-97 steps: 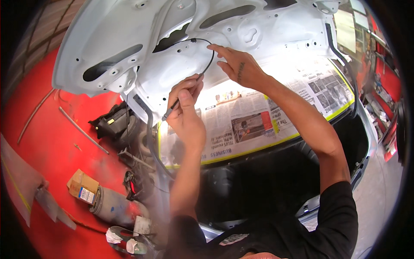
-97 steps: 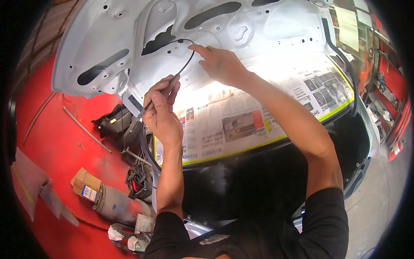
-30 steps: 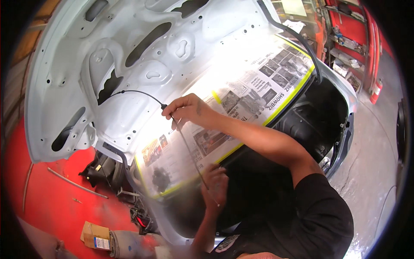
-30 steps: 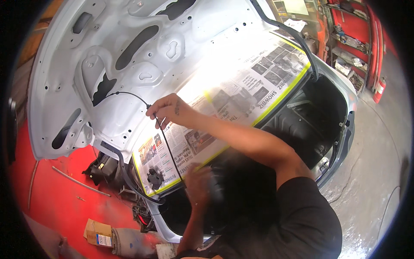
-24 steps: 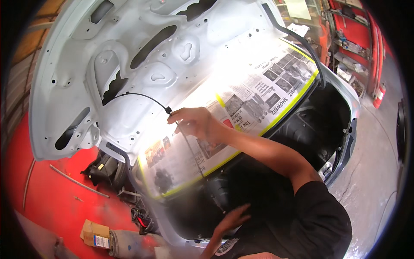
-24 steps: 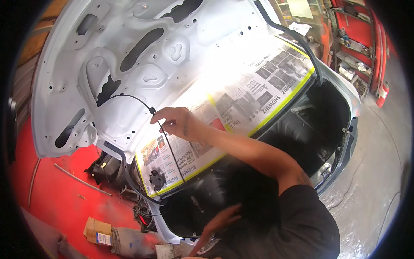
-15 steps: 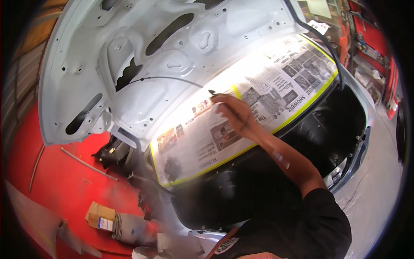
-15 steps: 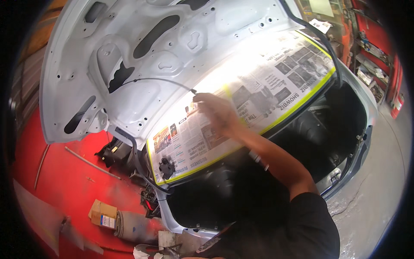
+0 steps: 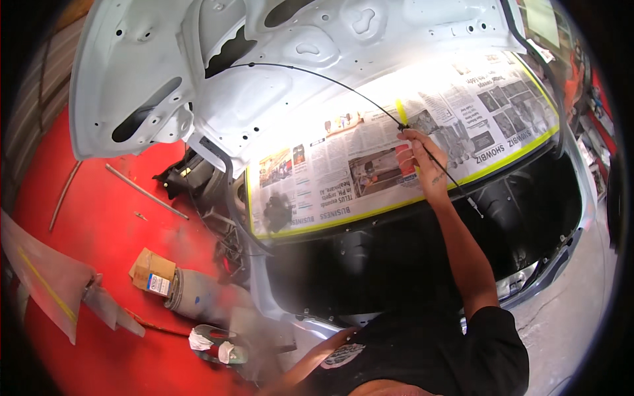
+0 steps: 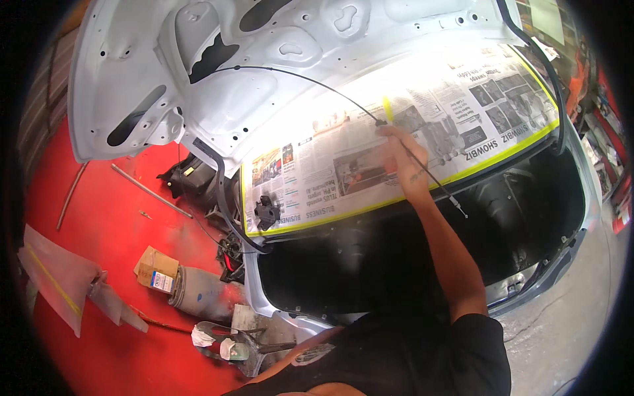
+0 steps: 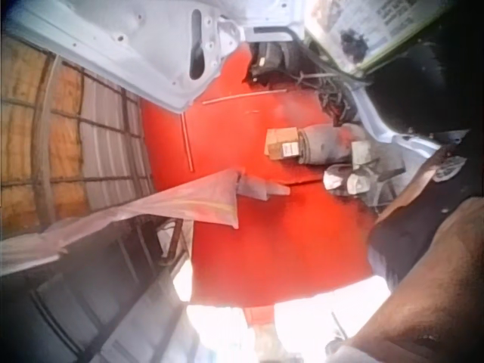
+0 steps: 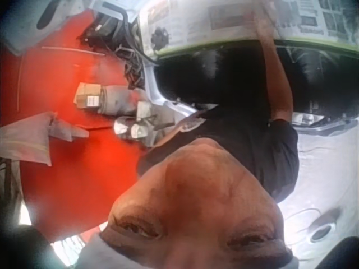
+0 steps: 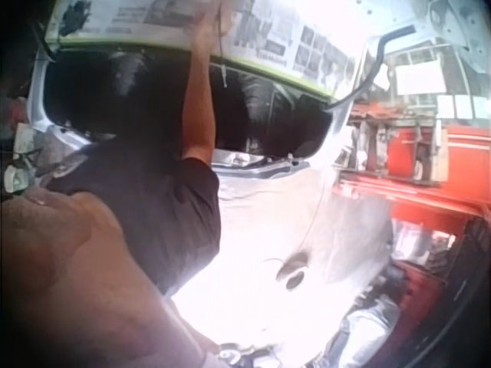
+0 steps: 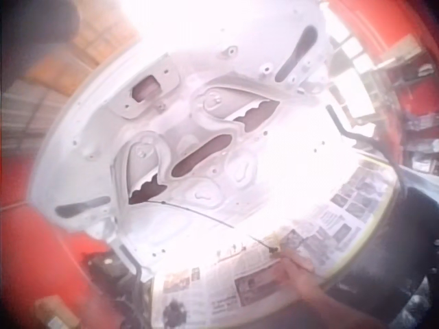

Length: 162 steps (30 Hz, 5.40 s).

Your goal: The person unclips and removes a long cable from the underside of a car trunk lid, then detaches the cable from a black latch mechanism by hand. They hold the latch mechanism while manipulating the metal cable end to slide it out of the plastic housing.

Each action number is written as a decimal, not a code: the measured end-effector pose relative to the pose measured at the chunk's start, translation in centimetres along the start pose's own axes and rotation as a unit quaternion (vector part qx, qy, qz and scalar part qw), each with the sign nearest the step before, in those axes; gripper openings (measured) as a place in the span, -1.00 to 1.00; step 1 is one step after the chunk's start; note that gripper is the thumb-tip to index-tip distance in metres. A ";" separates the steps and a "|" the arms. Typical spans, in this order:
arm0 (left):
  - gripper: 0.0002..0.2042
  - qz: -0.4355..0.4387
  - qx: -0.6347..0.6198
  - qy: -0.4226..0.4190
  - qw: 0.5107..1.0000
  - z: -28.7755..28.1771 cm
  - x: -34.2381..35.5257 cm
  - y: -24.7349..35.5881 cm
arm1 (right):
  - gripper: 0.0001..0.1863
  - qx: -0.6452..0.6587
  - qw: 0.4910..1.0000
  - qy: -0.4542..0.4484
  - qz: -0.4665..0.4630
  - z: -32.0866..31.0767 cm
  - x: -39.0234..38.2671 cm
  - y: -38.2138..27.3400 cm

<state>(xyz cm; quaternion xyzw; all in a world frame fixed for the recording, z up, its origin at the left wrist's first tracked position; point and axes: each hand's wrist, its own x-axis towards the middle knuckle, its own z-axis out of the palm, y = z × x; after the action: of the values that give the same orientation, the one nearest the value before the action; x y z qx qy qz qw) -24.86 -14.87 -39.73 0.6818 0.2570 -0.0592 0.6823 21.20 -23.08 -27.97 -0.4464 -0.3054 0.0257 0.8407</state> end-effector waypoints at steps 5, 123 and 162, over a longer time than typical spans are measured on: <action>-0.80 -0.066 0.057 -0.042 0.995 -1.7 2.1 0.2 | -0.57 0.042 0.999 -0.016 -0.019 -0.6 -1.1 3.1; -0.63 0.290 0.225 -0.070 0.927 -1.4 16.8 -8.3 | -0.59 -0.080 0.996 -0.037 -0.026 0.1 -2.2 5.0; -0.59 0.156 0.259 -0.150 0.941 0.5 21.6 -1.0 | -0.56 -0.255 0.944 -0.032 -0.208 -2.8 -1.3 10.6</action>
<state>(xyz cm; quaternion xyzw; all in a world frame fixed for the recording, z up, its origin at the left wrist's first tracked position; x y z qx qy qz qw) -6.53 -9.60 -50.03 0.8495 0.0178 -0.1183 0.5139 24.09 -19.14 -37.86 -0.5713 -0.4148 -0.2147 0.6749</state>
